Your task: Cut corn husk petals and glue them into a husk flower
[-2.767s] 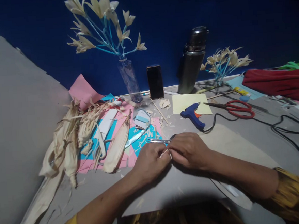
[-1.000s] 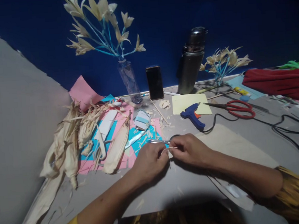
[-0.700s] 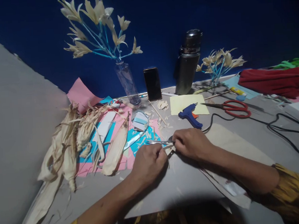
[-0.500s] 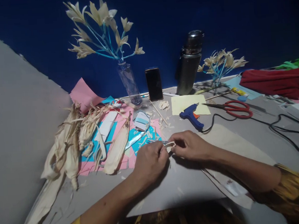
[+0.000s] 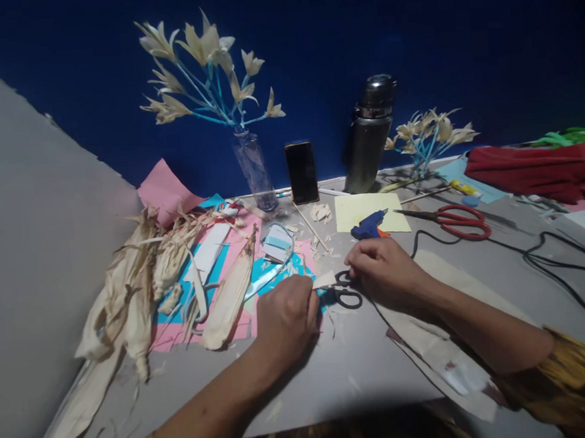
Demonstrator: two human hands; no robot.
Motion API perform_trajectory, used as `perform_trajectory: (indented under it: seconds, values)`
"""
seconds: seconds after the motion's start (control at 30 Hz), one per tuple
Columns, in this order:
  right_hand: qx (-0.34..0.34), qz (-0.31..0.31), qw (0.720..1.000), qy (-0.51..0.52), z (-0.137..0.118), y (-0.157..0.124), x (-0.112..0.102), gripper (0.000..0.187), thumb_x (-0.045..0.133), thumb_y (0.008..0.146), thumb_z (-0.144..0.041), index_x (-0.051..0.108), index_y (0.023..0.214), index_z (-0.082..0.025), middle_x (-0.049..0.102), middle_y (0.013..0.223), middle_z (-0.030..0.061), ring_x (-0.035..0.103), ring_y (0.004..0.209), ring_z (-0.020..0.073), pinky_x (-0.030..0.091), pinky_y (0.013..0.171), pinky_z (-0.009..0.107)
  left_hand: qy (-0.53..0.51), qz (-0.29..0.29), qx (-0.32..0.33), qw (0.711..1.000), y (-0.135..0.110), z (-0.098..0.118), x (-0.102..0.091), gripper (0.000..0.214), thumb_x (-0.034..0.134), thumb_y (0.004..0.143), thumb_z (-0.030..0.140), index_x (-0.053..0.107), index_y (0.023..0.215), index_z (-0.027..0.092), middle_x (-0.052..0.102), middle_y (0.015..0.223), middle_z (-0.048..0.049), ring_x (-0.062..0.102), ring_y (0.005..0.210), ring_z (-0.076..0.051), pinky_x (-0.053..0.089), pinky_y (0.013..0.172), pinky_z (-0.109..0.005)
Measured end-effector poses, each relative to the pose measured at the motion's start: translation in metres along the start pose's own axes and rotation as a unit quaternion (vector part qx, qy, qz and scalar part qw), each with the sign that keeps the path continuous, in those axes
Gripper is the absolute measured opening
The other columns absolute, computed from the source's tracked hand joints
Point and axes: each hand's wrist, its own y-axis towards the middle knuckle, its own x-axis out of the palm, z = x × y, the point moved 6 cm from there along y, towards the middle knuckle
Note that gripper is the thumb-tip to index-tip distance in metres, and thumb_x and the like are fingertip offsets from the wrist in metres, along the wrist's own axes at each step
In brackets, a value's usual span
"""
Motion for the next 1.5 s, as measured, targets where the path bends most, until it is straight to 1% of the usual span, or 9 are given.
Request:
perform_trajectory:
  seconds: [0.13, 0.27, 0.37, 0.43, 0.5, 0.6, 0.7, 0.97, 1.5]
  values:
    - [0.076, -0.187, 0.946, 0.255, 0.004, -0.011, 0.04, 0.046, 0.068, 0.081, -0.059, 0.067, 0.075, -0.014, 0.069, 0.069, 0.0066, 0.047, 0.044, 0.0092, 0.037, 0.042, 0.023, 0.037, 0.126, 0.069, 0.989, 0.0, 0.002, -0.013, 0.027, 0.047, 0.094, 0.014, 0.058, 0.07, 0.019, 0.054, 0.061, -0.0028, 0.047, 0.061, -0.018, 0.028, 0.058, -0.034]
    - [0.051, -0.115, 0.955, 0.268, -0.004, -0.016, 0.041, 0.033, 0.08, 0.074, -0.041, 0.063, 0.066, -0.015, 0.064, 0.06, 0.0002, 0.043, 0.043, 0.0062, 0.035, 0.042, 0.019, -0.067, 0.113, 0.084, 0.988, 0.003, 0.004, -0.013, 0.017, 0.049, 0.092, 0.013, 0.061, 0.081, 0.019, 0.06, 0.071, -0.0043, 0.051, 0.068, -0.019, 0.036, 0.063, -0.033]
    - [0.028, -0.083, 0.966, 0.245, -0.008, -0.016, 0.033, 0.024, 0.077, 0.074, -0.031, 0.063, 0.062, -0.015, 0.057, 0.053, -0.0029, 0.043, 0.046, 0.0069, 0.033, 0.044, 0.019, -0.254, 0.061, 0.018, 0.965, 0.005, 0.0, -0.009, 0.013, 0.053, 0.086, 0.011, 0.062, 0.09, 0.019, 0.064, 0.089, -0.0066, 0.057, 0.083, -0.019, 0.044, 0.077, -0.034]
    - [0.016, -0.1, 0.97, 0.222, -0.008, -0.017, 0.03, 0.019, 0.074, 0.075, -0.027, 0.065, 0.064, -0.015, 0.056, 0.052, -0.0031, 0.046, 0.048, 0.0082, 0.034, 0.046, 0.02, -0.414, -0.001, -0.067, 0.908, 0.005, -0.006, 0.001, 0.028, 0.061, 0.079, 0.011, 0.063, 0.105, 0.021, 0.065, 0.105, -0.0077, 0.059, 0.095, -0.02, 0.047, 0.083, -0.034]
    - [0.007, -0.12, 0.973, 0.196, -0.007, -0.018, 0.028, 0.015, 0.073, 0.076, -0.027, 0.067, 0.07, -0.015, 0.058, 0.055, -0.0026, 0.049, 0.049, 0.0094, 0.036, 0.047, 0.021, -0.573, -0.091, -0.163, 0.798, 0.003, -0.008, 0.017, 0.039, 0.066, 0.078, 0.019, 0.061, 0.117, 0.024, 0.065, 0.112, -0.0072, 0.061, 0.095, -0.02, 0.05, 0.078, -0.033]
    - [-0.011, -0.159, 0.976, 0.15, -0.007, -0.02, 0.029, 0.018, 0.073, 0.077, -0.03, 0.067, 0.072, -0.014, 0.06, 0.059, -0.0014, 0.05, 0.052, 0.0102, 0.035, 0.049, 0.022, -0.709, -0.182, -0.255, 0.632, -0.002, -0.005, 0.037, 0.025, 0.069, 0.082, 0.036, 0.062, 0.099, 0.019, 0.066, 0.085, -0.0047, 0.063, 0.072, -0.017, 0.048, 0.061, -0.027]
    - [-0.026, -0.191, 0.972, 0.136, -0.01, -0.019, 0.031, 0.017, 0.073, 0.076, -0.03, 0.067, 0.075, -0.014, 0.062, 0.063, -0.0001, 0.052, 0.057, 0.011, 0.036, 0.052, 0.023, -0.747, -0.185, -0.282, 0.574, -0.003, -0.003, 0.045, 0.03, 0.079, 0.074, 0.036, 0.056, 0.079, 0.016, 0.061, 0.065, -0.0017, 0.058, 0.058, -0.013, 0.043, 0.054, -0.024]
    - [0.002, -0.149, 0.971, 0.189, -0.007, -0.017, 0.034, 0.016, 0.074, 0.075, -0.03, 0.066, 0.076, -0.016, 0.059, 0.057, -0.0025, 0.05, 0.05, 0.0101, 0.034, 0.047, 0.021, -0.714, -0.127, -0.297, 0.621, -0.002, -0.007, 0.038, 0.029, 0.083, 0.07, 0.033, 0.061, 0.078, 0.016, 0.062, 0.07, -0.0008, 0.057, 0.057, -0.012, 0.046, 0.048, -0.023]
    - [0.007, -0.212, 0.954, 0.212, -0.011, -0.027, 0.045, 0.033, 0.083, 0.074, -0.042, 0.065, 0.072, -0.014, 0.065, 0.066, 0.0014, 0.057, 0.061, 0.0131, 0.039, 0.057, 0.024, -0.699, -0.194, -0.298, 0.62, -0.007, -0.001, 0.041, 0.041, 0.085, 0.068, 0.043, 0.057, 0.077, 0.016, 0.06, 0.063, 0.0006, 0.055, 0.05, -0.009, 0.04, 0.045, -0.018]
